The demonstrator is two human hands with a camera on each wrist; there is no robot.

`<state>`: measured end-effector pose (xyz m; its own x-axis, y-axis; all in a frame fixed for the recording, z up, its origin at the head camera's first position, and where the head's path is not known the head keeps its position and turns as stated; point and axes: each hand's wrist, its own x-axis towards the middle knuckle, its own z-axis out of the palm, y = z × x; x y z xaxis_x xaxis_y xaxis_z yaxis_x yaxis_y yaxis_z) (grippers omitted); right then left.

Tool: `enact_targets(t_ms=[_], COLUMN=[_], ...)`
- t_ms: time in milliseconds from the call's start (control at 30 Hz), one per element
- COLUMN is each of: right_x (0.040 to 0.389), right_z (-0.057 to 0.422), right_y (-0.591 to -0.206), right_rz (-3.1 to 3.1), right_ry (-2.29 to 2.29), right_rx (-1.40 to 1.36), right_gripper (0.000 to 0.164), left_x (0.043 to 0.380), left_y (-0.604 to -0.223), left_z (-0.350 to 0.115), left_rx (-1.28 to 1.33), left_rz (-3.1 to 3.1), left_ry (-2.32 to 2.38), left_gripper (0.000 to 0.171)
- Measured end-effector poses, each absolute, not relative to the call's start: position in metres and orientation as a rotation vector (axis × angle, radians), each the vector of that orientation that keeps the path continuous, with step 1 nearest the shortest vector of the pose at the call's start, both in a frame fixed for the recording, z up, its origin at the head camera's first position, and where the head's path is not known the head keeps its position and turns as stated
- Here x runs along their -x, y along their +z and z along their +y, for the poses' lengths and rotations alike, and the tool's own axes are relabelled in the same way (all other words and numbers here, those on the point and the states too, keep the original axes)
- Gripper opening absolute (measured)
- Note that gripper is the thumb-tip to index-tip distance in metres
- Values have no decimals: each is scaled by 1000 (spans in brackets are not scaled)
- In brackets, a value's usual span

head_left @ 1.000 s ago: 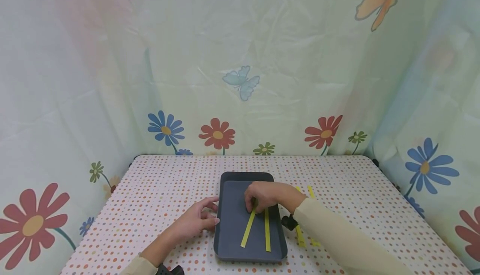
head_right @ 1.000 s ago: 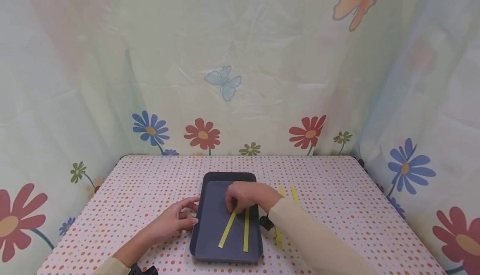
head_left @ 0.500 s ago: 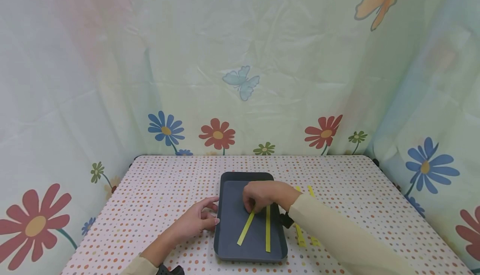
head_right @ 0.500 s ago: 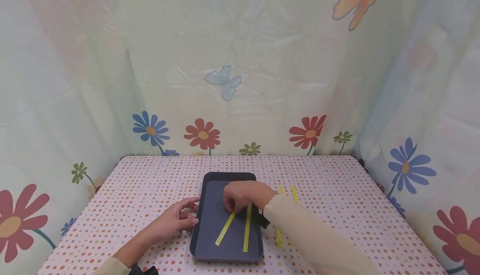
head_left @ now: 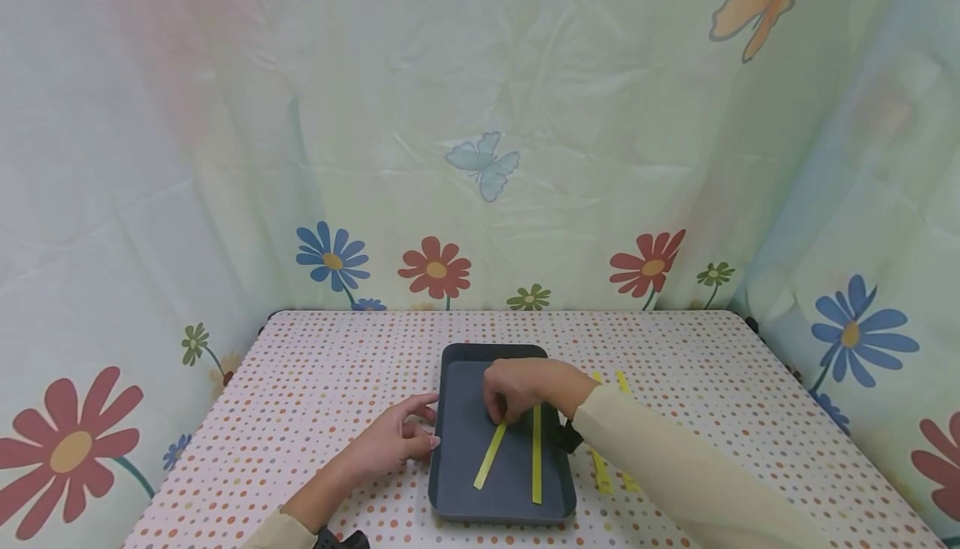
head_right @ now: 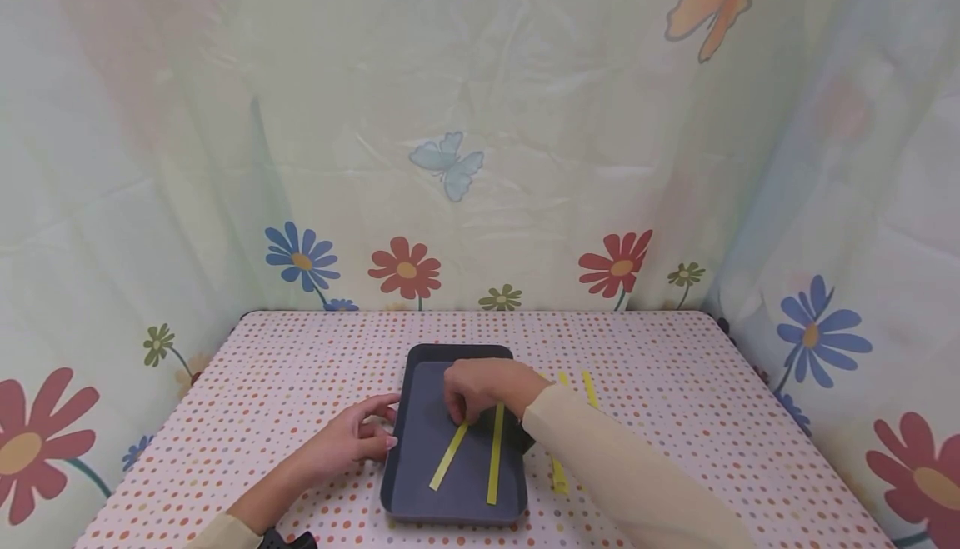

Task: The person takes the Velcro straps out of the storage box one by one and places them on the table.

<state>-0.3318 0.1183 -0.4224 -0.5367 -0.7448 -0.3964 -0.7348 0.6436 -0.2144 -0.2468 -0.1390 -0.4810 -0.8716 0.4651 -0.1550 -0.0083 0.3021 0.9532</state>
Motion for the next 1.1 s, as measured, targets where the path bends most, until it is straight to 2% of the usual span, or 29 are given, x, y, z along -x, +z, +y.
enact_targets(t_ms=[400, 600, 1100], right_x=[325, 322, 314], right_z=[119, 123, 149], right_y=[-418, -414, -407], right_rz=[2476, 2485, 2459], right_ry=[-13, -143, -432], right_rx=[1113, 1035, 1062], right_gripper=[21, 19, 13], left_x=[249, 248, 247], left_y=[-482, -482, -480], left_z=[-139, -140, -140], left_rx=[-401, -401, -405], left_rz=[2171, 2167, 2162], left_ry=[1592, 1593, 1599], left_gripper=[72, 73, 72])
